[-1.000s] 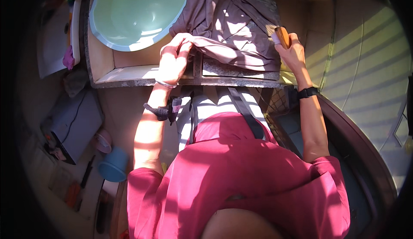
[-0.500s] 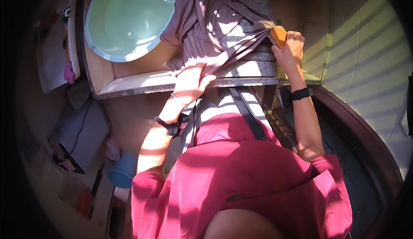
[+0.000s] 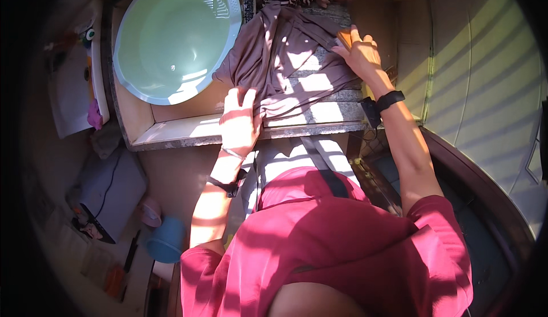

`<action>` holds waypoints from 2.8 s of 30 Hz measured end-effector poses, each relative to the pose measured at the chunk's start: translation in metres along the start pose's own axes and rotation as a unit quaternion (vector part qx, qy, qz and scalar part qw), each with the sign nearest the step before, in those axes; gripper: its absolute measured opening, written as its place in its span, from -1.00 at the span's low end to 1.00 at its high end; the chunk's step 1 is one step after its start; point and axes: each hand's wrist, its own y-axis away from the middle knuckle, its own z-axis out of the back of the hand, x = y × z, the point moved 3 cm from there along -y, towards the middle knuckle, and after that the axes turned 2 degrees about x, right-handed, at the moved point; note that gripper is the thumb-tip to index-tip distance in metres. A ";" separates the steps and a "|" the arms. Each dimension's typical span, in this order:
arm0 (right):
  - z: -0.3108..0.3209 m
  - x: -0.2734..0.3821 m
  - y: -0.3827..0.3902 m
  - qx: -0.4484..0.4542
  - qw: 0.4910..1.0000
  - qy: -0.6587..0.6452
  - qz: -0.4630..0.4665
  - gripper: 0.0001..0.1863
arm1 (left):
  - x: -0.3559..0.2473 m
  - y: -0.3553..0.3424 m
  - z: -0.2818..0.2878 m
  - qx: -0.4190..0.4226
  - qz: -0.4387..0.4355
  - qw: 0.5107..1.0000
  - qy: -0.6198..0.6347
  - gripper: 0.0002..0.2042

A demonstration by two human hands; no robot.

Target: The person scrubs a brown garment with a brush on a washboard, then places it into a basin of water. They add a striped garment to the basin, agitate both items, and rinse their hands under a tap. The person then moves the basin to the floor and cleans the washboard.

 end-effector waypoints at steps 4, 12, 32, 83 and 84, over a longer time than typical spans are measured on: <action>-0.056 0.099 0.020 0.041 0.962 -0.022 0.269 0.06 | 0.003 -0.049 -0.028 0.051 0.075 0.993 -0.075 -0.05; -0.013 -0.062 -0.089 0.031 0.987 0.139 -0.071 0.00 | 0.012 -0.059 -0.062 -0.028 0.054 0.986 -0.158 -0.66; 0.011 0.029 0.014 0.135 0.911 -0.294 0.258 -0.73 | -0.149 -0.039 0.083 -0.084 -0.149 0.901 0.399 -0.78; -0.063 0.008 0.026 0.073 0.962 -0.243 0.102 -0.65 | -0.100 -0.140 -0.137 0.142 -0.009 0.977 -0.157 -0.74; -0.049 0.015 0.002 0.174 0.961 -0.198 0.084 -0.60 | -0.087 -0.153 -0.144 0.154 0.008 0.976 -0.153 -0.62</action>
